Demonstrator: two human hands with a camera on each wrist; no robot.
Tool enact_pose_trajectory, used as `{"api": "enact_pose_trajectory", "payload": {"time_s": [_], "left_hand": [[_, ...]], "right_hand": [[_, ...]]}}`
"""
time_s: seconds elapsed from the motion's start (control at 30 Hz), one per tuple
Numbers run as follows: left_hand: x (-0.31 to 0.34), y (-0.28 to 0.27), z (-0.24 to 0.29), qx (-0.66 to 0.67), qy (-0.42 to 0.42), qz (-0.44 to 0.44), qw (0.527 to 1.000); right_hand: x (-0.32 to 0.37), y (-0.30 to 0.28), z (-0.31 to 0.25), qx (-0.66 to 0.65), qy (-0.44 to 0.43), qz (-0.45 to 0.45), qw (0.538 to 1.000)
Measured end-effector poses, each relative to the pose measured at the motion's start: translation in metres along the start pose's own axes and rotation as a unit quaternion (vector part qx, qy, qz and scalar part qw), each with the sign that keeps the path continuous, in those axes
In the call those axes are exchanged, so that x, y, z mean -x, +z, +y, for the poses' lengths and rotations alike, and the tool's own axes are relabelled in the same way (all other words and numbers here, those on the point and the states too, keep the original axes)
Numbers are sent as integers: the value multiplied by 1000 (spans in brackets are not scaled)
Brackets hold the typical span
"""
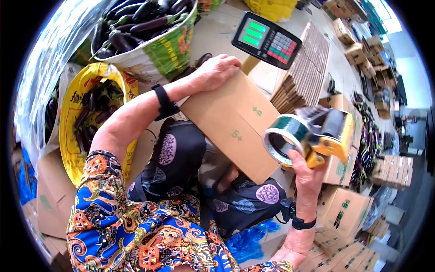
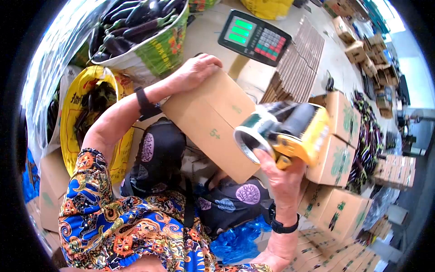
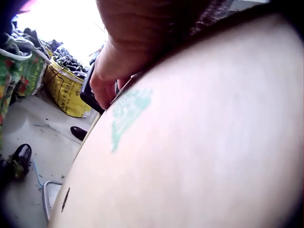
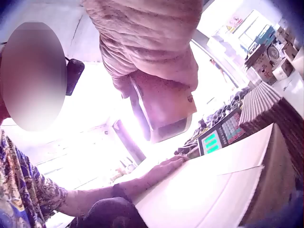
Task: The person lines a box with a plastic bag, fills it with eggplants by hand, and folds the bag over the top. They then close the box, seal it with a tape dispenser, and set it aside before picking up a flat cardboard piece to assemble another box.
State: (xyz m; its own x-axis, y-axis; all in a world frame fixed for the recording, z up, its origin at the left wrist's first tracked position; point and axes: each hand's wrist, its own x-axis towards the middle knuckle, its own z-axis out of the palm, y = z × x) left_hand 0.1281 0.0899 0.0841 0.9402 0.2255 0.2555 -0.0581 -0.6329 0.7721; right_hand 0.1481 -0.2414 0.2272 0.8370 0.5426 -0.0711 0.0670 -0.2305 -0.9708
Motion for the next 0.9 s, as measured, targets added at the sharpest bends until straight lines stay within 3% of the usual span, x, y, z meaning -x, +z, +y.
{"api": "enact_pose_trajectory", "payload": {"time_s": [0.1,0.17,0.2,0.23,0.3,0.37,0.4,0.47,0.53,0.6,0.7,0.8,0.9], "left_hand": [[2,1,3,-7,8,6,1000],[3,1,6,4,13,20,1000],[3,2,7,14,18,28,999],[5,4,8,-6,24,50,998],[6,4,13,-16,122,129,984],[10,-5,30,-8,217,164,962],[18,-9,47,140,104,119,978],[28,-17,66,249,1,-31,968],[37,-21,82,290,-3,-131,948],[38,-33,94,463,-154,-273,829],[37,-32,101,484,-193,-252,816],[32,-22,91,536,-144,-261,790],[34,-23,97,533,-146,-212,807]], "right_hand": [[-28,24,32,186,-168,-93,964],[-42,34,28,83,-65,-130,986],[-48,27,42,145,-163,-146,965],[-46,28,43,144,-152,-148,967],[-42,22,43,205,-156,-151,954],[-31,25,42,126,-79,-119,982],[-28,28,39,98,-47,-87,990],[-27,24,41,104,-30,-89,990],[-28,30,32,122,-28,-94,988],[-29,27,34,150,-26,-101,983],[-32,22,40,209,-47,-118,970],[-31,26,35,210,-48,-120,969],[-28,24,34,209,-65,-119,968]]}}
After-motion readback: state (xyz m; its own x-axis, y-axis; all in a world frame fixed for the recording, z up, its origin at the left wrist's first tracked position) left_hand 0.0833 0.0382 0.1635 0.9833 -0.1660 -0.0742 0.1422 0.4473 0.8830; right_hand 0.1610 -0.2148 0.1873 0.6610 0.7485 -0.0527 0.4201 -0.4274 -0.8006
